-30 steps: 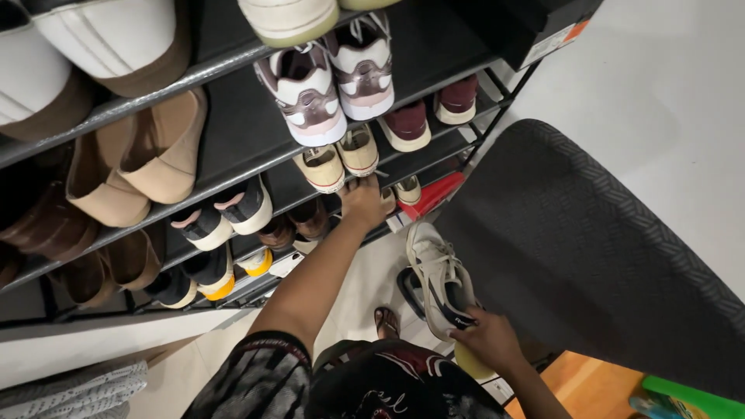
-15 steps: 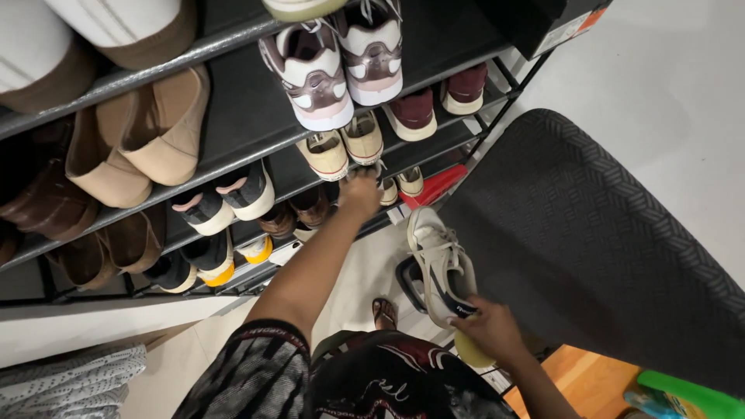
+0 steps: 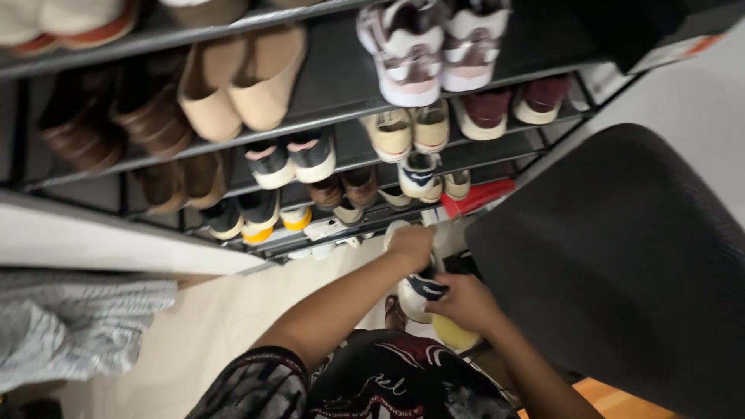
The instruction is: Cleaning a white shoe using a sponge and cleaning paste.
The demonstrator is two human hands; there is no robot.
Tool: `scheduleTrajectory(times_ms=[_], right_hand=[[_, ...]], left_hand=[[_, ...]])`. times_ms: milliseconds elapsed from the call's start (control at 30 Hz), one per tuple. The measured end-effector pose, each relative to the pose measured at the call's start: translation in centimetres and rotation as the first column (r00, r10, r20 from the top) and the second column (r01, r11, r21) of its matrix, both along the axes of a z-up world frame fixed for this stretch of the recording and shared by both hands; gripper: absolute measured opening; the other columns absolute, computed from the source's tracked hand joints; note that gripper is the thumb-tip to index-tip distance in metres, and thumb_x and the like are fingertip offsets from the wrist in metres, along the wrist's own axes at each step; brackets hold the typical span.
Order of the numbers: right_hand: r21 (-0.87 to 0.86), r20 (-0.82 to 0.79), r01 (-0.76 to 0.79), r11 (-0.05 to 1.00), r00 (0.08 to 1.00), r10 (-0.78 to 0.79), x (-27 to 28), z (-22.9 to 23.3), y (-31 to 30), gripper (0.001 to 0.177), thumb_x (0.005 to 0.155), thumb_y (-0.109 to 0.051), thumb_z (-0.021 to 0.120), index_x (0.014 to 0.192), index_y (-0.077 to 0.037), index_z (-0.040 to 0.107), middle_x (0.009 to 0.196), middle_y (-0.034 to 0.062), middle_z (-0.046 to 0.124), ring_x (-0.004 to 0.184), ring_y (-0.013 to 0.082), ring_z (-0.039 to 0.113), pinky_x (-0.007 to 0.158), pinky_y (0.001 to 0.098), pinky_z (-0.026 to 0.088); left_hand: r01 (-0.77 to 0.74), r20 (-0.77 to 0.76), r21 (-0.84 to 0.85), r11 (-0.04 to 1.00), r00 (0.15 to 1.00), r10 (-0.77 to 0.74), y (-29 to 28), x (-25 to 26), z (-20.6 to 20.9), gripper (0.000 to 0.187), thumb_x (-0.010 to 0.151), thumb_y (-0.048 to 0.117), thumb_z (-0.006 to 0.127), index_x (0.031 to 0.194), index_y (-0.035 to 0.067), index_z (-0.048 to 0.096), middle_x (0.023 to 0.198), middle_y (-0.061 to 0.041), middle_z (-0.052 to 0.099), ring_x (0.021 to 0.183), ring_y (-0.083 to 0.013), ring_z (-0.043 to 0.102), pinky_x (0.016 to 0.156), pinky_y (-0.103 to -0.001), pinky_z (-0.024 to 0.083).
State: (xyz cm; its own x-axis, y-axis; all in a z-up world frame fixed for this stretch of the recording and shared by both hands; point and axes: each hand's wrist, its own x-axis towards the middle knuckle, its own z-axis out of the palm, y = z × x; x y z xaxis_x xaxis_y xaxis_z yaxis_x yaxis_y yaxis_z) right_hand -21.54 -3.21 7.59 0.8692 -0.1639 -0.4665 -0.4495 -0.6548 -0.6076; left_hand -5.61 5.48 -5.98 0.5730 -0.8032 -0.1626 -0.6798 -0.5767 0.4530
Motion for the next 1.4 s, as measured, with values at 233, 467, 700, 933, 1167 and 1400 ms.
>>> scheduleTrajectory(times_ms=[233,467,700,933,1167,1400], right_hand=[[0.630,0.101,-0.048,0.775,0.995,-0.021,3.1,-4.3,0.2,0.046,0.080,-0.010,0.076,0.125,-0.016,0.070,0.080,0.0101,0.076,0.071,0.0117,0.072,0.065,0.0279,0.059],[0.559,-0.212,0.335,0.758,0.942,-0.260,8.8,-1.0,5.3,0.034,0.097,-0.024,0.064,0.126,-0.008,0.072,0.098,0.0148,0.080,0.065,0.0122,0.066,0.058,0.0278,0.052],[0.829,0.012,0.215,0.516,0.916,-0.401,11.0,0.9,18.7,0.025,0.090,-0.013,0.075,0.109,0.003,0.072,0.089,0.0042,0.073,0.066,0.0082,0.063,0.056,0.0261,0.050],[0.724,0.275,0.142,0.675,0.838,-0.472,9.7,7.1,26.2,0.024,0.087,-0.004,0.078,0.109,0.004,0.074,0.089,0.0051,0.073,0.070,0.0078,0.062,0.060,0.0247,0.050],[0.363,0.809,-0.236,0.901,0.560,-0.179,8.0,17.2,27.3,0.031,0.086,-0.002,0.079,0.115,0.005,0.071,0.106,0.0077,0.075,0.093,0.0100,0.070,0.085,0.0259,0.058],[0.040,0.959,-0.381,0.924,0.273,0.071,7.2,24.1,26.8,0.028,0.091,-0.006,0.084,0.113,0.005,0.070,0.104,0.0077,0.074,0.090,0.0085,0.070,0.081,0.0223,0.059]], left_hand=[[-0.192,-0.083,0.002,0.981,0.978,0.191,13.9,2.1,10.3,0.030,0.072,0.005,0.069,0.101,0.012,0.069,0.097,-0.022,0.072,0.097,-0.0424,0.068,0.084,-0.052,0.054],[-0.253,-0.131,-0.517,0.818,0.967,0.217,28.7,0.5,21.3,0.025,0.073,-0.005,0.057,0.095,0.007,0.056,0.128,-0.012,0.071,0.108,-0.0418,0.065,0.089,-0.046,0.053],[-0.089,0.469,-0.675,0.732,0.714,0.520,36.8,-2.2,27.4,0.029,0.065,-0.002,0.070,0.090,0.010,0.061,0.096,-0.016,0.064,0.091,-0.0399,0.064,0.079,-0.048,0.051],[-0.792,-0.353,-0.591,0.151,0.423,0.835,42.5,-4.8,23.2,0.030,0.077,0.007,0.079,0.086,0.001,0.051,0.062,-0.008,0.064,0.051,-0.0148,0.059,0.047,-0.033,0.046],[-0.727,-0.722,-0.685,-0.042,0.686,-0.092,46.4,-6.3,21.1,0.033,0.094,0.016,0.066,0.113,-0.012,0.065,0.105,-0.010,0.070,0.104,-0.0198,0.060,0.096,-0.033,0.046],[-0.766,-0.548,-0.642,0.019,0.441,-0.711,43.5,-5.9,27.3,0.065,0.100,0.032,0.058,0.153,-0.001,0.041,0.151,-0.016,0.055,0.142,-0.0304,0.051,0.121,-0.046,0.040]])
